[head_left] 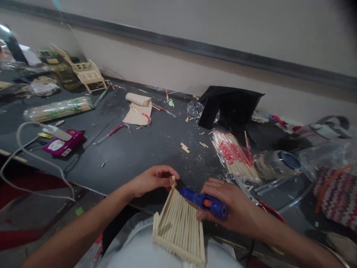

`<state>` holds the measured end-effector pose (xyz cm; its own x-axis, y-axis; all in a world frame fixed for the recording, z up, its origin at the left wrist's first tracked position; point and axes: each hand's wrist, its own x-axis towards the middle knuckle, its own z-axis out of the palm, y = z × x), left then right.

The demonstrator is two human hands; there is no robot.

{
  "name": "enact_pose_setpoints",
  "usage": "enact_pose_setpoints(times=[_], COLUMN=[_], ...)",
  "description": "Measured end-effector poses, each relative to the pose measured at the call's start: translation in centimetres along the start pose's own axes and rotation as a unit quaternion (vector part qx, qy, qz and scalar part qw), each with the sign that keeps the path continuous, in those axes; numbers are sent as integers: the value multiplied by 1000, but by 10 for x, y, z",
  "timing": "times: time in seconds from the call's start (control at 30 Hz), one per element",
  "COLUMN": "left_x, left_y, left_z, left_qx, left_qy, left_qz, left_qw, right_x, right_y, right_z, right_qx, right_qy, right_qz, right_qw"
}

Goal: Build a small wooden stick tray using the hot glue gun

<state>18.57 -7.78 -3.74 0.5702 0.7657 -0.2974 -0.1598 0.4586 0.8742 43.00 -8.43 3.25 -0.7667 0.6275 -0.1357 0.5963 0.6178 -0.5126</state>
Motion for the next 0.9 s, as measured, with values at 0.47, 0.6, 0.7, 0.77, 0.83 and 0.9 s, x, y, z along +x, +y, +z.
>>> enact_pose_setpoints(times=[0.47,0.6,0.7,0.77,0.83,0.9], left_x=[1,2,2,2,2,3], left_y=[-1,-3,-3,-3,-3,-4], left_z=[0,-1,-2,-3,-4,-4], left_qx=[-22,-23,-23,-21,-21,-23], left_qy=[5,5,5,1,-2,-2], left_qz=[1,3,2,5,7,7], left_qw=[1000,1000,1000,1000,1000,1000], right_x=[12,13,13,12,12,11], right_y=[1,1,1,1,2,2], right_z=[2,2,2,3,3,4], right_qx=[-39,-39,-38,-38,-40,-42], right_qy=[-18,-24,-31,-30,-26,-23], right_qz=[-26,-23,-20,-18,-18,-22], right_qw=[999,999,999,999,999,999])
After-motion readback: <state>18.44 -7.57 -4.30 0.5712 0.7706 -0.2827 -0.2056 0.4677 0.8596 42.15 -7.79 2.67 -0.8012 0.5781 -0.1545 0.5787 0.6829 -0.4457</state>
